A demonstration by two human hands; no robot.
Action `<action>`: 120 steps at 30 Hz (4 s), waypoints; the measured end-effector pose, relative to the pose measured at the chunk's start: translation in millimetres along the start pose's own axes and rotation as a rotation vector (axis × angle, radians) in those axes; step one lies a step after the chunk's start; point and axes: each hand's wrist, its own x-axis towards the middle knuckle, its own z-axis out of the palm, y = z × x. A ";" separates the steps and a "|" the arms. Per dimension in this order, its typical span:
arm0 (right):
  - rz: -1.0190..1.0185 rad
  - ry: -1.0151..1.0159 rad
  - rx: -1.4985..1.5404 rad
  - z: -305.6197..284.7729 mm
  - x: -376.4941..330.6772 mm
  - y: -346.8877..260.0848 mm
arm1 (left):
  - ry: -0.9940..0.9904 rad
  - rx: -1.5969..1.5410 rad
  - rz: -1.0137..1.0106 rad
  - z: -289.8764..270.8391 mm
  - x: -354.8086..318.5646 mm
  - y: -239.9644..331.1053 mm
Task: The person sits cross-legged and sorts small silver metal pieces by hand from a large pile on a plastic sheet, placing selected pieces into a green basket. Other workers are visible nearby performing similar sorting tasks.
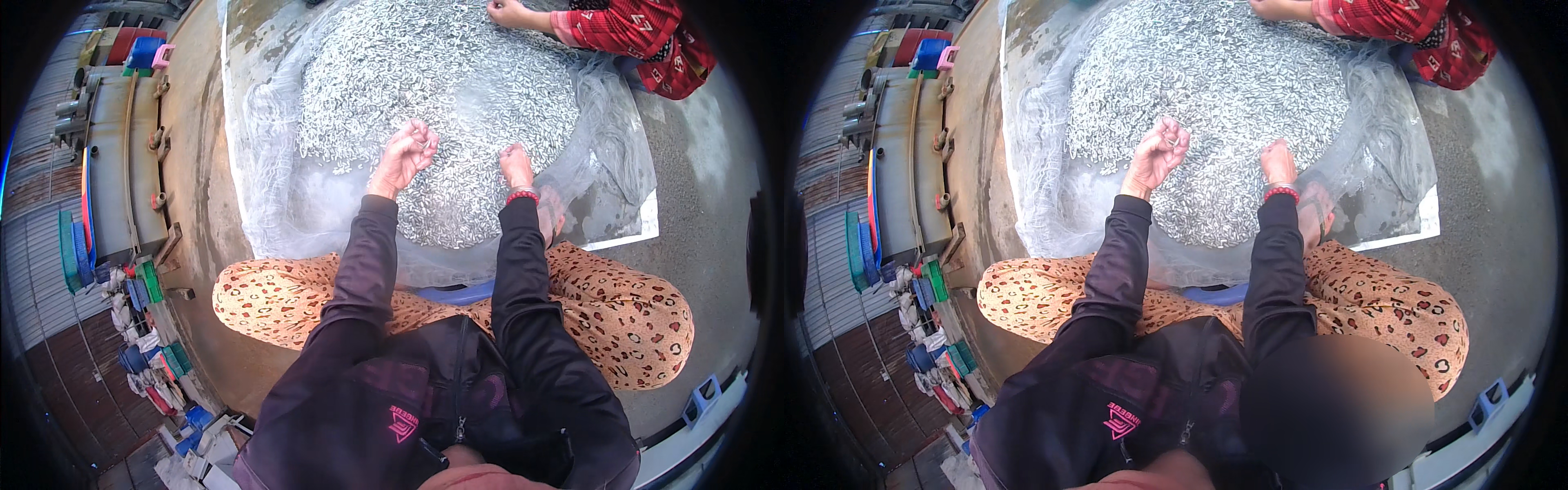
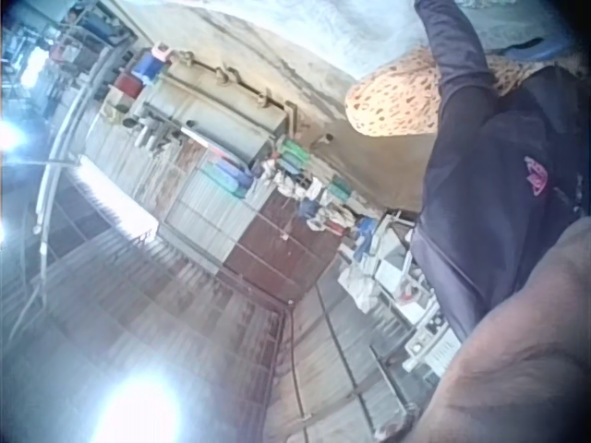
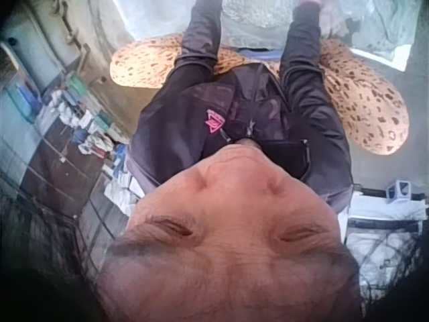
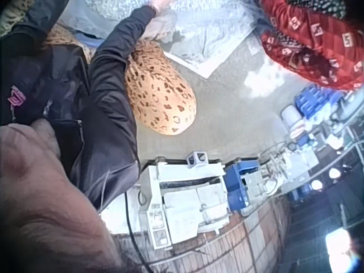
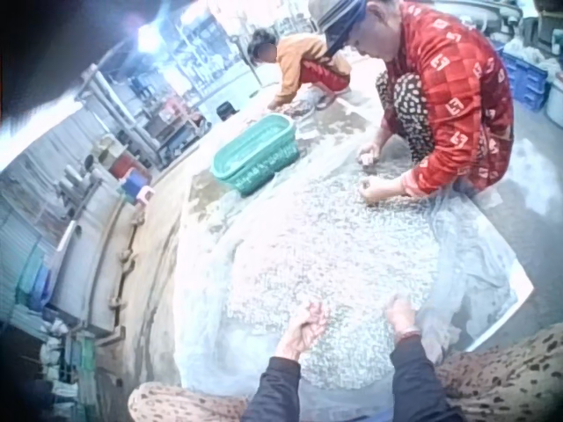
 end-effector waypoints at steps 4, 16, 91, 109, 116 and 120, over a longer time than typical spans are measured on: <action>0.056 -0.131 0.171 9.6 2.2 4.5 | 0.087 0.318 -0.130 0.2 13.9 -13.4; 0.022 -0.048 0.231 -2.6 -21.1 -10.1 | 0.357 0.723 0.092 -10.0 23.0 -28.6; 0.288 -0.827 2.144 -42.3 -55.2 -68.9 | 0.074 0.644 -0.291 43.4 33.0 45.7; -0.141 -0.508 2.024 -67.8 -41.7 -47.8 | 0.061 1.939 -0.035 -68.6 102.0 -29.5; 0.065 -0.511 2.200 -84.0 -34.9 -44.6 | 0.216 1.907 0.080 -90.7 80.0 -34.1; -0.008 -0.557 2.224 -98.4 -38.1 -52.5 | 0.279 1.998 0.492 -47.1 85.4 4.7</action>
